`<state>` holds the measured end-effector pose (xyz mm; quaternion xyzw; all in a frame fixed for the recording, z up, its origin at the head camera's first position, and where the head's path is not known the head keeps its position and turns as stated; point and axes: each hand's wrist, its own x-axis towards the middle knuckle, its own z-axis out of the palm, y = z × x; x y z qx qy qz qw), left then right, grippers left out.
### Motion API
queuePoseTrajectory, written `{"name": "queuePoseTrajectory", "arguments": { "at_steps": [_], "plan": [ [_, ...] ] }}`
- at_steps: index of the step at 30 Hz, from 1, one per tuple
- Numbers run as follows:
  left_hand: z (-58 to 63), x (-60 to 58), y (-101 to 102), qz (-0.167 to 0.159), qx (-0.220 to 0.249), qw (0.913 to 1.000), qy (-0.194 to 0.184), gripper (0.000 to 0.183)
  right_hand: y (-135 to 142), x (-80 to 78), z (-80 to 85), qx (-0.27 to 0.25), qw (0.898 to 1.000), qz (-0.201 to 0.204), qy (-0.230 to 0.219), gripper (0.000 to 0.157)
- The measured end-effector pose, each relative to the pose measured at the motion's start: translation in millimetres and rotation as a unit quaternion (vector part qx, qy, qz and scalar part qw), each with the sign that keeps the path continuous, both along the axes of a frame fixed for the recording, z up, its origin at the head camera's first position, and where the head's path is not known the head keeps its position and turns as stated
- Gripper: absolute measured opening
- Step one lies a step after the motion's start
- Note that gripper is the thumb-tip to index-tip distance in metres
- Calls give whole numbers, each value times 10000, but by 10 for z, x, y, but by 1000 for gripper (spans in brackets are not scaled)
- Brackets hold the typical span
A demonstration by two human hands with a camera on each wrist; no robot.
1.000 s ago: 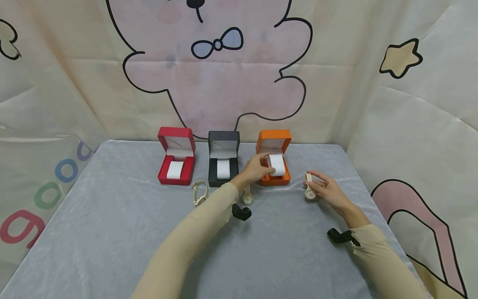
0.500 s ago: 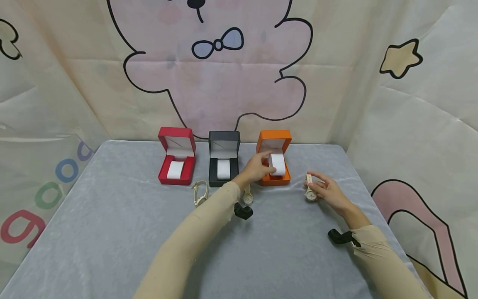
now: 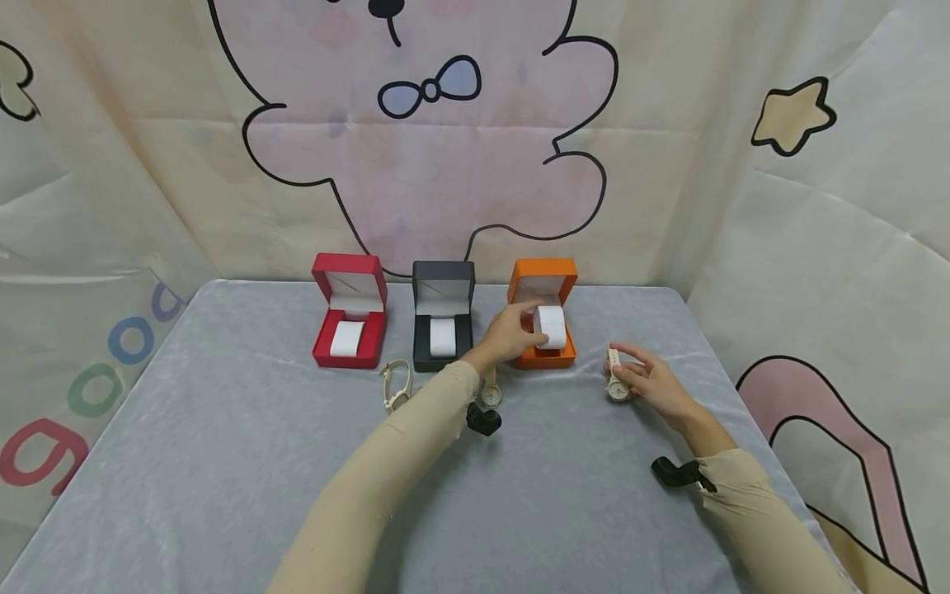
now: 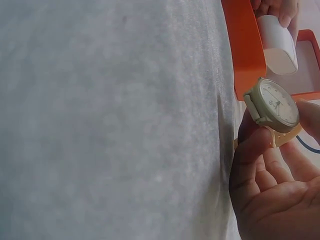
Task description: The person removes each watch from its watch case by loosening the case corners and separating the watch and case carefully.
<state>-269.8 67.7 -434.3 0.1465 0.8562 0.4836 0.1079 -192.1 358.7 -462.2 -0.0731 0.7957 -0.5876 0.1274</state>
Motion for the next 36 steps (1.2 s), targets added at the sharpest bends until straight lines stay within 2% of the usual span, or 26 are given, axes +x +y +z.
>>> {"name": "queuePoseTrajectory", "arguments": {
  "at_steps": [7, 15, 25, 30, 36],
  "plan": [
    [-48, -19, -58, -101, -38, 9999, -20, 67, 6, 6, -7, -99, 9999, 28, 63, 58],
    [-74, -41, -82, -430, -237, 9988, 34, 67, -7, 15, 37, 54, 10000, 0, -5, 59],
    [-122, -54, -77, -407, -733, 9958, 362, 56, 12, 18, 23, 110, 9999, 1, -67, 61],
    [-131, -68, -74, -453, -757, 9946, 551, 53, 35, 10, -3, 64, 9999, -8, -78, 61],
    [-140, -72, -74, -327, -855, 9930, 753, 46, 42, 5, -35, 118, 9998, 49, -121, 63]
  ]
}}
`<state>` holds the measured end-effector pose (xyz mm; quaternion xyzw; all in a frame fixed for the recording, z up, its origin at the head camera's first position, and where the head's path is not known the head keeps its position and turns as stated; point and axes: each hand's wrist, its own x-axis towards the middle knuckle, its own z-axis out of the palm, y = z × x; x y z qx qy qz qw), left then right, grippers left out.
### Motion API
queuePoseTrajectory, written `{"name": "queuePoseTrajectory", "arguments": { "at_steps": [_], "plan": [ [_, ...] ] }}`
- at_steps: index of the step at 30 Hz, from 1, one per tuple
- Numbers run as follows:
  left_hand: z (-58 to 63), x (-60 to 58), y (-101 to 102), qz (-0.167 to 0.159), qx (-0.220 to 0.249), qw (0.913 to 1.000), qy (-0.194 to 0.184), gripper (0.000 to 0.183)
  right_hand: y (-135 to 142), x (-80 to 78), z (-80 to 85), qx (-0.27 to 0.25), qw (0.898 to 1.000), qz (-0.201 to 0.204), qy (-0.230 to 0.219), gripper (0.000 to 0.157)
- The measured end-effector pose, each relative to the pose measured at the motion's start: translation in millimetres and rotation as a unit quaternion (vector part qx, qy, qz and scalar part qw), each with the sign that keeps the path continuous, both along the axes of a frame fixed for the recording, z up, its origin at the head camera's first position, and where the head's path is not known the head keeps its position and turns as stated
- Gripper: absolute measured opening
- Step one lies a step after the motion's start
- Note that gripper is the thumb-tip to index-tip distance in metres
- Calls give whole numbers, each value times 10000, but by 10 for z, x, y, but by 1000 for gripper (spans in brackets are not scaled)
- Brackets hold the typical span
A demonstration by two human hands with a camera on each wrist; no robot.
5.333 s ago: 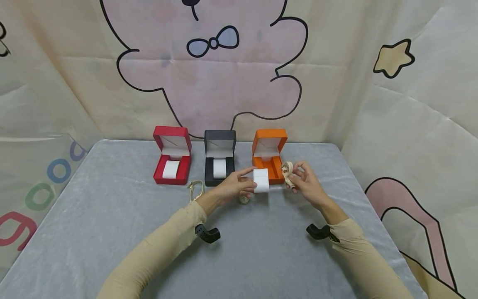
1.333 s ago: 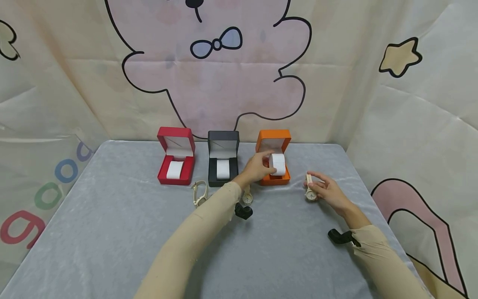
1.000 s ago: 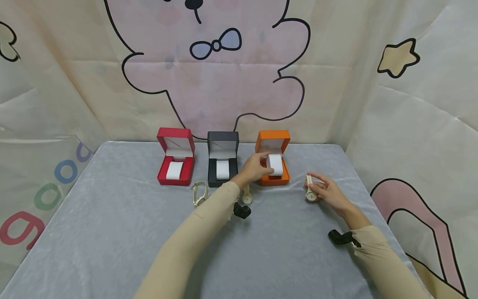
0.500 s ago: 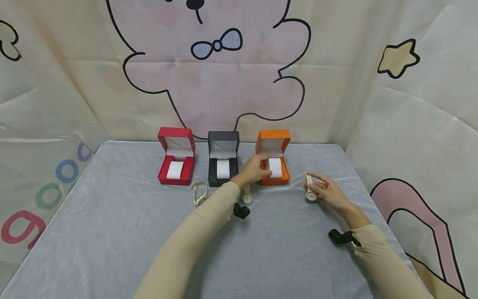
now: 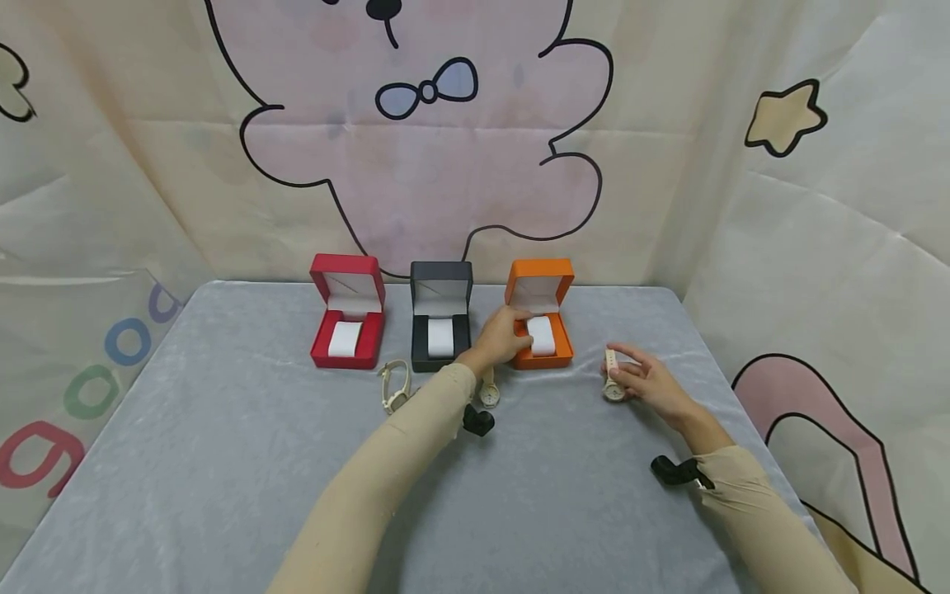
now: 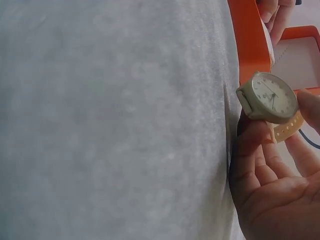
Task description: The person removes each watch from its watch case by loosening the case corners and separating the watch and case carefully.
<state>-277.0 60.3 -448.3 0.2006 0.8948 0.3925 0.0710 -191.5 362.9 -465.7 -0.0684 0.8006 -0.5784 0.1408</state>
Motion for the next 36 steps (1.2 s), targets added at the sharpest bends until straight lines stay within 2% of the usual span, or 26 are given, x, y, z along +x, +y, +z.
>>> {"name": "queuePoseTrajectory", "arguments": {
  "at_steps": [7, 21, 30, 36],
  "plan": [
    [-39, -17, 0, 78, -96, 9999, 78, 45, -6, 11, -12, 447, 9988, 103, 175, 61],
    [-68, -36, 0, 67, -90, 9999, 74, 44, 53, 3, -21, 426, 9961, 621, 451, 60],
    [-67, -45, -13, 58, -98, 9999, 65, 44, 33, -42, 25, 1033, 9899, 538, 813, 59],
    [-86, -53, -11, 68, -95, 9999, 31, 44, 48, -106, -32, 1148, 9892, 345, 840, 61]
  ]
}}
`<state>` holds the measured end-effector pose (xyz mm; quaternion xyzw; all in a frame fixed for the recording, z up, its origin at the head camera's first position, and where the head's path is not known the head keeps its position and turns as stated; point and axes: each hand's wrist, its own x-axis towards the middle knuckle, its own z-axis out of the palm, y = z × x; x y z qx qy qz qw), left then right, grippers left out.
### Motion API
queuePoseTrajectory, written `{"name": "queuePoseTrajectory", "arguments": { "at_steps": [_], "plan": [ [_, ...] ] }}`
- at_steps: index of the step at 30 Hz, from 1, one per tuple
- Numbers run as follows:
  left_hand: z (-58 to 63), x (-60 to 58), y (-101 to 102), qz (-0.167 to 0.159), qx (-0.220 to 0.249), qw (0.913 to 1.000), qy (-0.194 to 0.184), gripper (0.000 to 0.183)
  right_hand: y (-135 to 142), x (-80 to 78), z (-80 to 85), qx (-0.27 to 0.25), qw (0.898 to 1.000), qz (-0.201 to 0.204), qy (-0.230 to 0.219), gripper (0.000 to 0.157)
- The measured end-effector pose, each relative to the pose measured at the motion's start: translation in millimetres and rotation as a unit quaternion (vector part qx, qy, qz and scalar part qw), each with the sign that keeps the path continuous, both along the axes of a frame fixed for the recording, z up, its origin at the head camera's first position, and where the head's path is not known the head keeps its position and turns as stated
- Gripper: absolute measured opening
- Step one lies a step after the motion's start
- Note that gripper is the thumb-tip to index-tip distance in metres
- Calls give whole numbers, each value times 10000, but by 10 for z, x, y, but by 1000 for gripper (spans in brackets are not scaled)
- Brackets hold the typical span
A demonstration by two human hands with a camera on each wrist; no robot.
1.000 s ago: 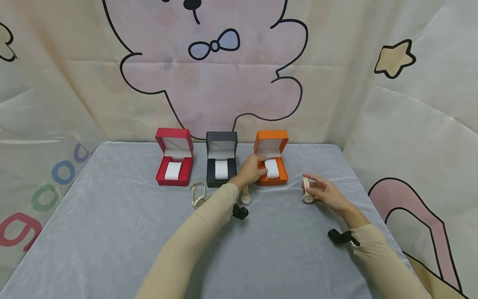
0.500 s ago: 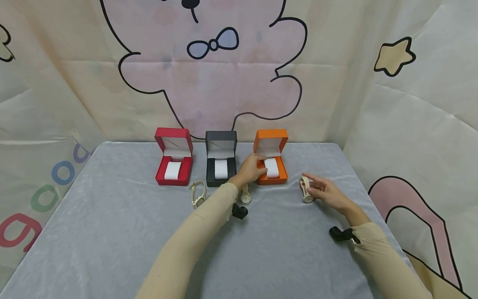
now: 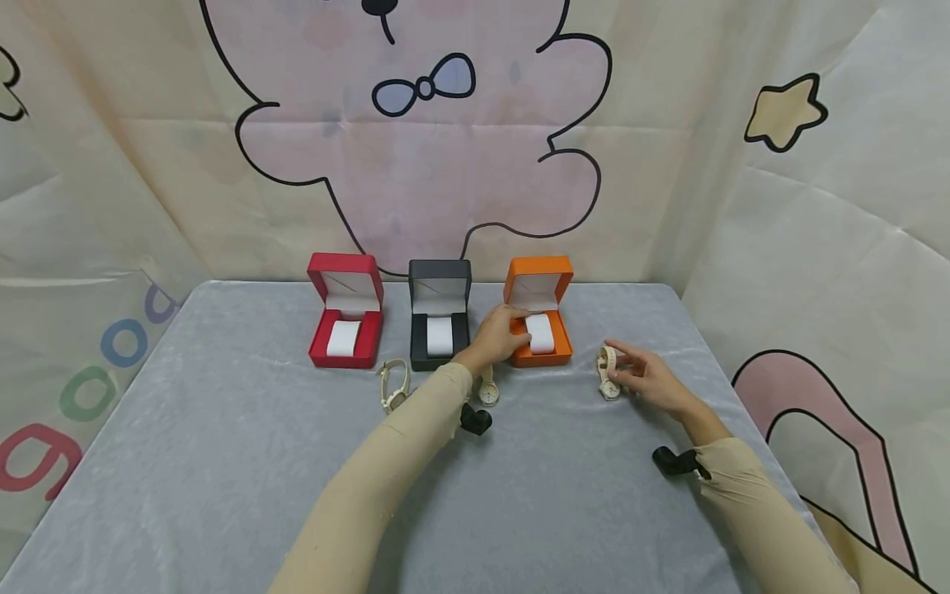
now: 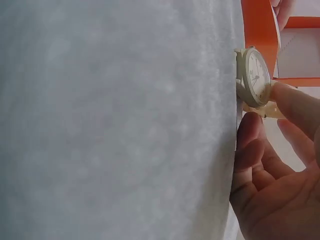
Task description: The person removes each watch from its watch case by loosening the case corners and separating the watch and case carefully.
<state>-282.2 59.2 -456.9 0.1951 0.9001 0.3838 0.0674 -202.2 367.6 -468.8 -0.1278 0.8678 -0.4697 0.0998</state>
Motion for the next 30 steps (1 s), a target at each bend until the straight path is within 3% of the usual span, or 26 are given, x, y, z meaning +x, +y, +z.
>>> {"name": "queuePoseTrajectory", "arguments": {
  "at_steps": [8, 30],
  "plan": [
    [11, 3, -3, -9, 45, 10000, -50, 44, 0, -12, 0, 126, 9999, -78, -12, 61],
    [21, 28, -36, -90, 197, 9997, -100, 43, -11, 54, 65, -195, 9997, -109, -75, 57]
  ]
}}
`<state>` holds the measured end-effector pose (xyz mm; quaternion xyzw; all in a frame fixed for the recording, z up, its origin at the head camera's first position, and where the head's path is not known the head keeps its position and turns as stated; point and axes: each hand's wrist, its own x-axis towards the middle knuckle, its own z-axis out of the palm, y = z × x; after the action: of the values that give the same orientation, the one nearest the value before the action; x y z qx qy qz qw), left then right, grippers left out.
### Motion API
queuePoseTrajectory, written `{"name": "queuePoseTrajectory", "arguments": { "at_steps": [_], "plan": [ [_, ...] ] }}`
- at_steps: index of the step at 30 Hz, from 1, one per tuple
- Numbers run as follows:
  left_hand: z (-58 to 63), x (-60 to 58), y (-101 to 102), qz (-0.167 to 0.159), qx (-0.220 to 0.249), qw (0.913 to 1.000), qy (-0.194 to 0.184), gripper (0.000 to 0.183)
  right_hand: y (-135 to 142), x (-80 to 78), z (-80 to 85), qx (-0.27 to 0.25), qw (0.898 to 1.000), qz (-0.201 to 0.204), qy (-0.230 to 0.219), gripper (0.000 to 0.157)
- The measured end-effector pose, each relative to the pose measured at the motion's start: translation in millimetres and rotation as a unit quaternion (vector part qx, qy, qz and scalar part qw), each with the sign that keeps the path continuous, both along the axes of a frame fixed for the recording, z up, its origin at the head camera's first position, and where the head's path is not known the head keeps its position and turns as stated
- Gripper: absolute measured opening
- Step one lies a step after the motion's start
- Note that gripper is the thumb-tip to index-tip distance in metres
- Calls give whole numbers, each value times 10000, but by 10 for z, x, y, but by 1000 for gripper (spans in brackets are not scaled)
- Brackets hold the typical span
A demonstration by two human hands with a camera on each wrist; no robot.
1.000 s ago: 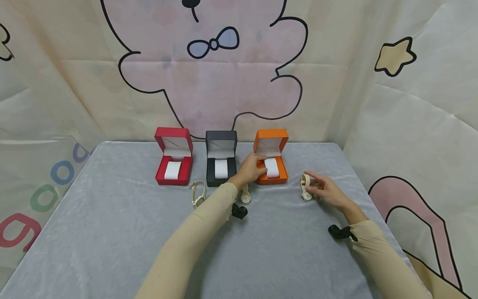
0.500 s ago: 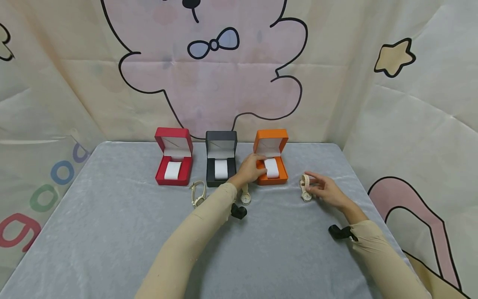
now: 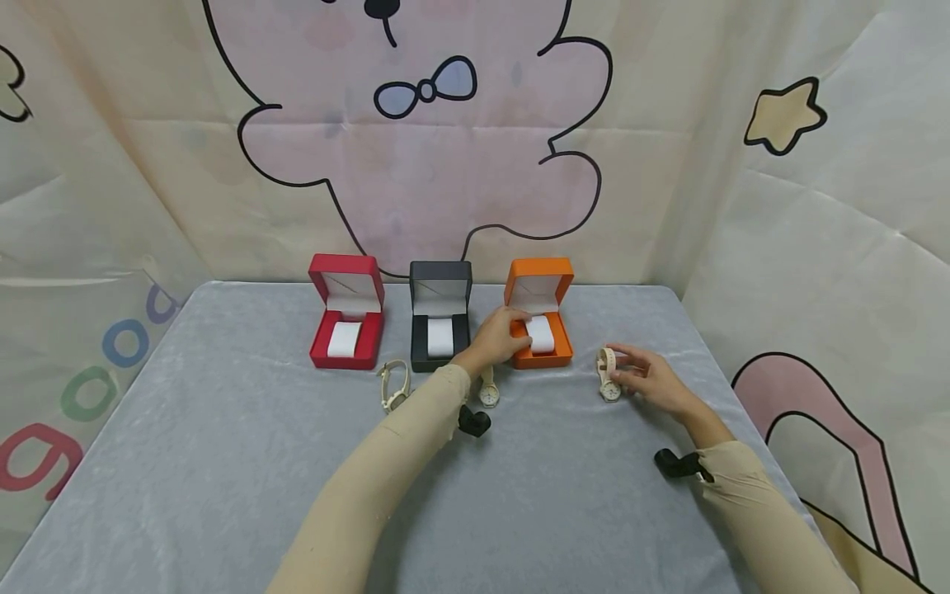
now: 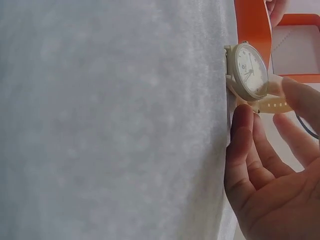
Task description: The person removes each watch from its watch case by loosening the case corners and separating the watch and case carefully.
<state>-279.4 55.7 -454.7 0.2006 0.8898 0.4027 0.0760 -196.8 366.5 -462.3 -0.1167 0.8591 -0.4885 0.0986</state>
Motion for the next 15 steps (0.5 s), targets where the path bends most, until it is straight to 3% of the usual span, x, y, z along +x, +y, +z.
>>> {"name": "queuePoseTrajectory", "arguments": {
  "at_steps": [6, 15],
  "plan": [
    [5, 15, -34, -112, 148, 9998, -86, 43, -11, 31, 37, -142, 9998, -141, -19, 53],
    [14, 50, -82, -295, 302, 9990, -151, 41, 50, 6, 47, -255, 9977, -489, 386, 44]
  ]
}}
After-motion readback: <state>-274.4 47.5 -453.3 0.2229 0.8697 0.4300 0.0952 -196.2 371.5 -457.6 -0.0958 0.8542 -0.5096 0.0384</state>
